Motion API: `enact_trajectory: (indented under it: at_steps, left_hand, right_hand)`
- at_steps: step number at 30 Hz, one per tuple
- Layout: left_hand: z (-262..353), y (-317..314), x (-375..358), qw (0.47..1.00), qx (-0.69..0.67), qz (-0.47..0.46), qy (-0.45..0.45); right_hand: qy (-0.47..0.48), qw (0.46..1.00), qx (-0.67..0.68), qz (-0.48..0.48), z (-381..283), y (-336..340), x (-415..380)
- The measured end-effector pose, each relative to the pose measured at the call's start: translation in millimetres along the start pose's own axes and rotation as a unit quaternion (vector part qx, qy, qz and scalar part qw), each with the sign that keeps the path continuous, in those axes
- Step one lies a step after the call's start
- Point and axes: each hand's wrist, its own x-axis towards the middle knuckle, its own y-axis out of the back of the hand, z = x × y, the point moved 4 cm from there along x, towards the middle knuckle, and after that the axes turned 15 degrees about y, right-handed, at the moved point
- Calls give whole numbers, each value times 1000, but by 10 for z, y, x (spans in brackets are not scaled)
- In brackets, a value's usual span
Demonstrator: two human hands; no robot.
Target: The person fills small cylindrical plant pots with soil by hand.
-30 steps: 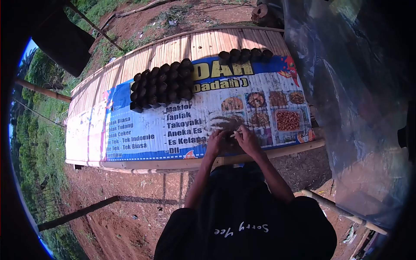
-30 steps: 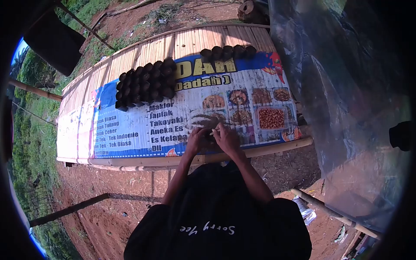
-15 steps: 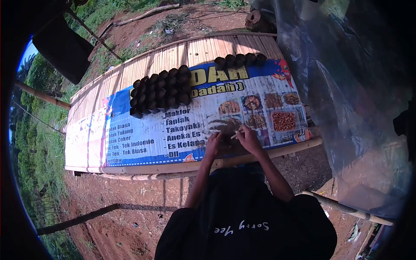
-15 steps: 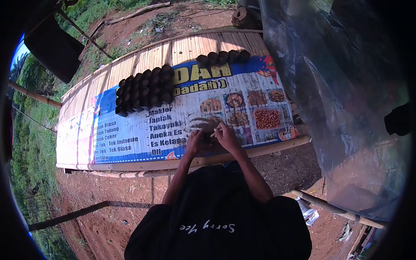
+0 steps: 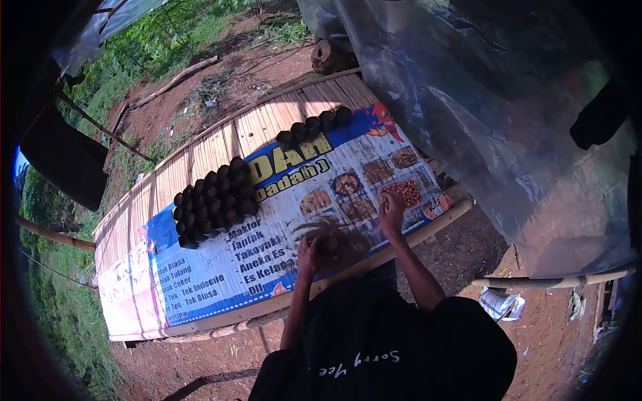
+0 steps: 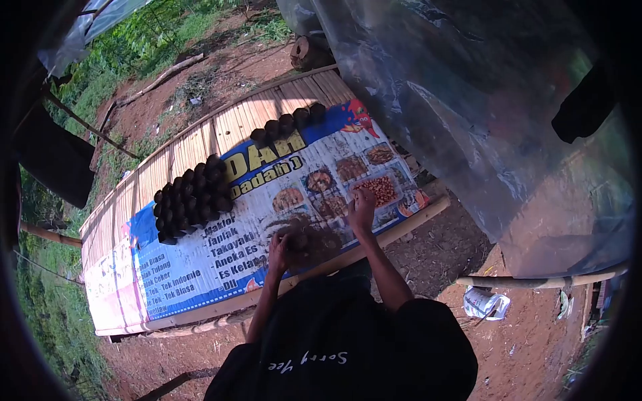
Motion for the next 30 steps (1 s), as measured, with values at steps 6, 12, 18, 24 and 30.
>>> enact_trajectory:
  at_steps: [6, 12, 18, 24, 30]
  left_hand:
    - [105, 68, 91, 996, 87, 31, 12]
    - [-19, -6, 158, 992, 119, 36, 12]
    - [70, 104, 137, 998, 62, -21, 9]
    - [82, 106, 146, 997, 67, 9, 40]
    - [57, 118, 158, 998, 56, -23, 33]
  right_hand:
    - [-108, 981, -158, 30, 1000, 179, 104]
    - [-67, 984, -117, -113, 915, 107, 169]
    - [-25, 984, -83, -154, 955, 200, 257]
    - [-67, 982, -23, -173, 1045, 171, 318]
    - [-72, 975, -66, -201, 678, 266, 348]
